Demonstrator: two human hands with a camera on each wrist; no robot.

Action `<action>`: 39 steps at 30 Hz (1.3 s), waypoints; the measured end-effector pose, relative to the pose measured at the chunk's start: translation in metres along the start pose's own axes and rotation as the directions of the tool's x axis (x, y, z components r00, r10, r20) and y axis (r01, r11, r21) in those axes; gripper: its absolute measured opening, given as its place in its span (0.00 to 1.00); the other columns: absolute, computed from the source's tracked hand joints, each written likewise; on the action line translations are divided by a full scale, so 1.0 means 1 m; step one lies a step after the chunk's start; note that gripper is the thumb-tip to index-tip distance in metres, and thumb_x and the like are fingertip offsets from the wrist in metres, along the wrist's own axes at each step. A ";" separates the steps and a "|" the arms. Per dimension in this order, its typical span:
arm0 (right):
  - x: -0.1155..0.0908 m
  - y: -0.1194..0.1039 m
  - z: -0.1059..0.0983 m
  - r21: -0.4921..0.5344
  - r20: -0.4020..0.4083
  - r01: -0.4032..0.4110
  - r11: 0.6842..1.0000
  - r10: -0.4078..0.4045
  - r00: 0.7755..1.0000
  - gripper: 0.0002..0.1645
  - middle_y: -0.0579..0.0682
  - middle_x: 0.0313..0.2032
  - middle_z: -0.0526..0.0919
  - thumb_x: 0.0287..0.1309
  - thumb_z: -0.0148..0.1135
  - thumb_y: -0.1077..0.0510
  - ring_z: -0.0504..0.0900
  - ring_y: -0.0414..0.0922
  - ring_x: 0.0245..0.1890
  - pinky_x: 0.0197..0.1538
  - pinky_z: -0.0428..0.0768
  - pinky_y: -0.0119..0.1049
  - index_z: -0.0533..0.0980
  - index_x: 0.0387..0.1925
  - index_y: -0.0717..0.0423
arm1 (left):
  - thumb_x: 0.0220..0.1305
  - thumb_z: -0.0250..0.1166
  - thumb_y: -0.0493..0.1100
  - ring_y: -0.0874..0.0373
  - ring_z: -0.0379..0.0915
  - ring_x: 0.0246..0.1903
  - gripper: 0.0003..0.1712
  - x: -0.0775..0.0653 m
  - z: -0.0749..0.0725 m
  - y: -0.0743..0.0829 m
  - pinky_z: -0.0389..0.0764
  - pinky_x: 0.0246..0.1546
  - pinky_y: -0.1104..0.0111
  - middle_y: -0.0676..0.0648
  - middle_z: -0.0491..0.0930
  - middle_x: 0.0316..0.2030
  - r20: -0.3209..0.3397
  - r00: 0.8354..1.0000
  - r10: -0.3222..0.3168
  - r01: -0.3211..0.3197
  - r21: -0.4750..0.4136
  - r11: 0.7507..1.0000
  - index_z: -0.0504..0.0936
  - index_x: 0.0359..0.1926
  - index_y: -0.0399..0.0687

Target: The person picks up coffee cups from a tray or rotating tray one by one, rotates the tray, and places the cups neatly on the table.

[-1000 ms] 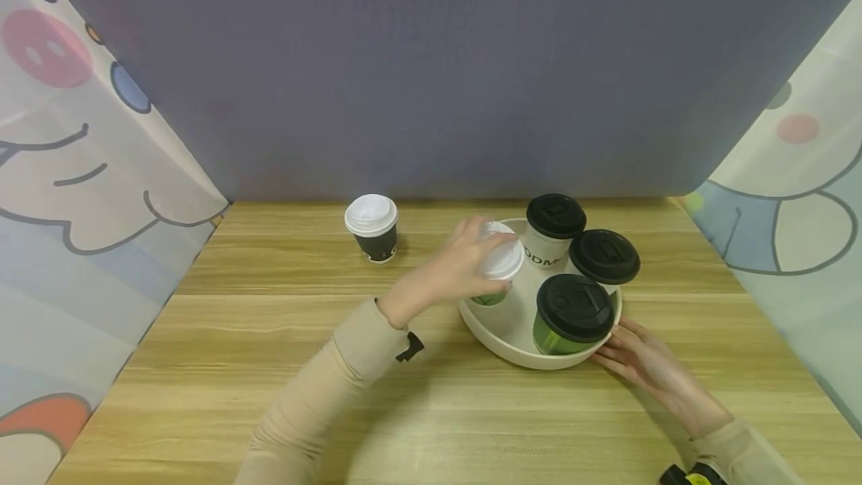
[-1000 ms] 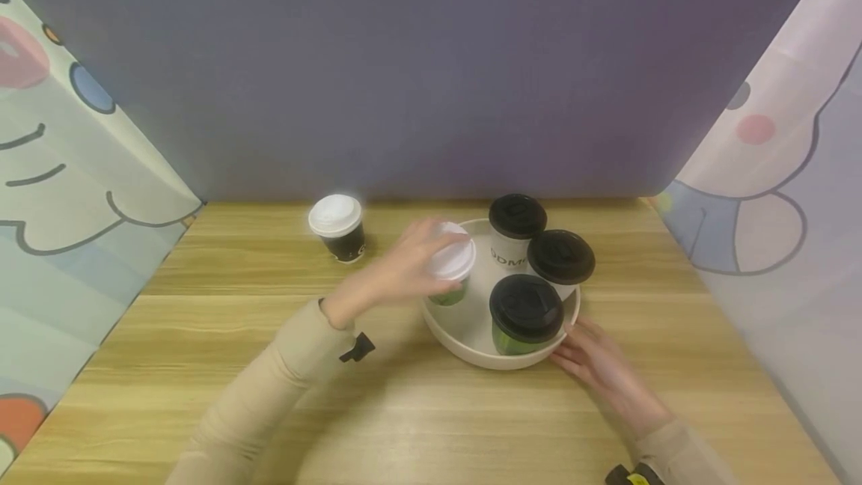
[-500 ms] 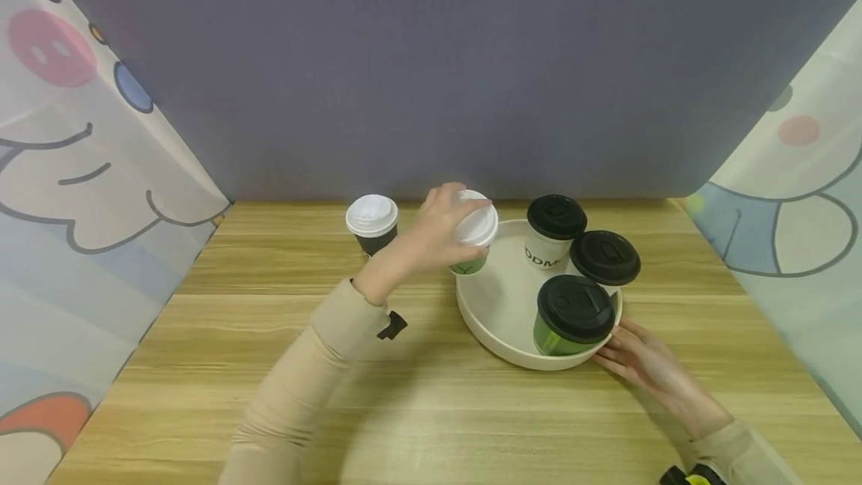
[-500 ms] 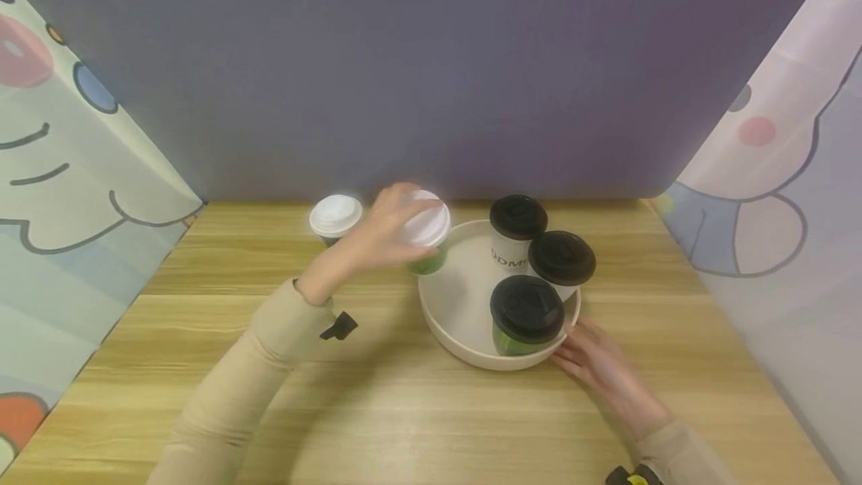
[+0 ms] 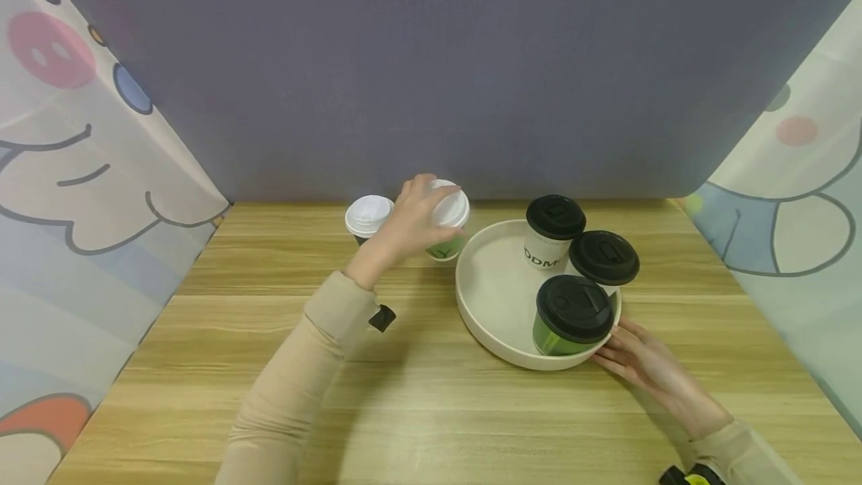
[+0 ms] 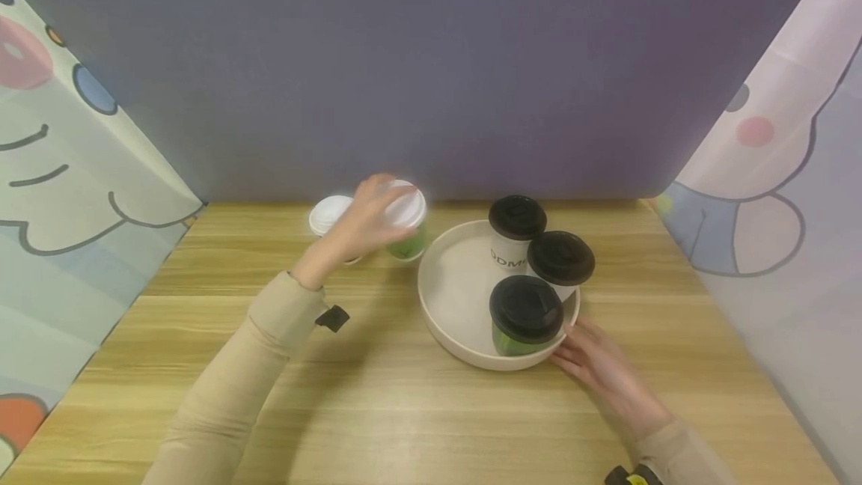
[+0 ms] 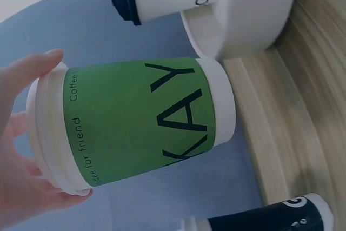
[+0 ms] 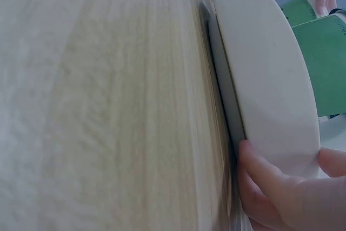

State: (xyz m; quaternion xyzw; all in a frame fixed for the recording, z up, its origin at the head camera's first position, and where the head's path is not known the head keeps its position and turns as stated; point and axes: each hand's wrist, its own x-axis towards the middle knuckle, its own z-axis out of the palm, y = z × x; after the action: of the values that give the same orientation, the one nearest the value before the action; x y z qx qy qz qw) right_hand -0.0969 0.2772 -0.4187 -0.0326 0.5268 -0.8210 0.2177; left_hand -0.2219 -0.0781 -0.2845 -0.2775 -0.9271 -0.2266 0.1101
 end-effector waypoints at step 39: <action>-0.001 0.003 -0.002 -0.004 0.024 0.025 1.000 -0.025 0.999 0.37 0.48 0.42 0.76 0.66 0.35 0.61 0.76 0.42 0.45 0.49 0.74 0.36 0.24 0.61 0.68 | 0.45 0.67 0.53 0.40 0.57 0.52 0.35 0.006 0.043 -0.046 0.63 0.51 0.54 0.33 0.60 0.55 0.003 0.996 -0.094 0.094 0.052 0.994 0.71 0.56 0.46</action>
State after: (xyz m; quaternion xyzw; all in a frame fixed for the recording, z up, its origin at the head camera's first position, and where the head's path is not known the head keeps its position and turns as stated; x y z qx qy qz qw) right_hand -0.0960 0.2780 -0.4216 -0.0493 0.5254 -0.8221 0.2137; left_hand -0.2562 -0.0882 -0.3368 -0.2311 -0.9450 -0.2068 0.1038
